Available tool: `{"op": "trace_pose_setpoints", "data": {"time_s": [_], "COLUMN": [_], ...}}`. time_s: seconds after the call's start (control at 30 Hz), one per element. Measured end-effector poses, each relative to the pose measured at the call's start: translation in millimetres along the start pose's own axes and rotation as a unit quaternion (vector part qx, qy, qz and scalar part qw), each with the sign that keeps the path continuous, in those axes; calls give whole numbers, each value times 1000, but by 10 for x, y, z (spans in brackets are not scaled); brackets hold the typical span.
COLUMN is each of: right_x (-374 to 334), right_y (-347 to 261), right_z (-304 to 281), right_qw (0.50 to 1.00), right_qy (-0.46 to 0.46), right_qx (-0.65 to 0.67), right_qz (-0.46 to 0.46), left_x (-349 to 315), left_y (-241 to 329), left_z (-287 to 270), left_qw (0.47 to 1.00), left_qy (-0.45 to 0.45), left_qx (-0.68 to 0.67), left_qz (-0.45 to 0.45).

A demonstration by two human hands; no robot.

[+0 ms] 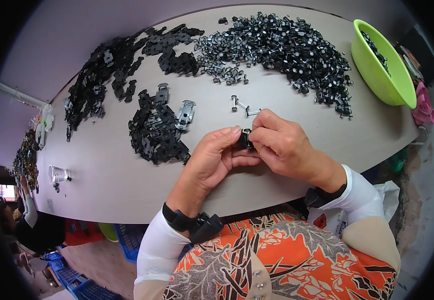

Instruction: The person sits at a table and assembles small black plastic components with metal bolts. They pick up a plastic piece and a bolt, insert the bolt into the plastic piece, and place the assembled unit on the table. This process is repeated continuously with components from piles on the table.

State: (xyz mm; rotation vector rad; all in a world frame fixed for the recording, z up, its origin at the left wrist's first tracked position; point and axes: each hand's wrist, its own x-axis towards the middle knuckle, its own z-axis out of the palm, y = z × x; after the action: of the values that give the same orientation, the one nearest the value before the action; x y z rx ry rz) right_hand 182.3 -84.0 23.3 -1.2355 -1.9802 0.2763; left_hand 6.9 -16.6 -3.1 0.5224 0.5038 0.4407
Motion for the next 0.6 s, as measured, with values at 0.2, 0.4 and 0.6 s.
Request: {"op": "trace_pose_setpoints", "data": {"time_s": [0.2, 0.4, 0.6], "right_x": [10, 16, 8], "right_y": [-56, -98, -172], "right_z": [41, 106, 164], "right_qw": [999, 1000, 994], "right_qy": [-39, -31, -5], "right_qx": [-7, 5, 103], "right_qz": [1, -5, -43], "left_x": [-33, -166, -284], "left_y": [-100, -143, -151], "left_z": [21, 88, 30], "left_qw": [995, 988, 984], "left_qy": [27, 50, 62], "left_qx": [89, 116, 137], "left_qz": [44, 86, 94]}}
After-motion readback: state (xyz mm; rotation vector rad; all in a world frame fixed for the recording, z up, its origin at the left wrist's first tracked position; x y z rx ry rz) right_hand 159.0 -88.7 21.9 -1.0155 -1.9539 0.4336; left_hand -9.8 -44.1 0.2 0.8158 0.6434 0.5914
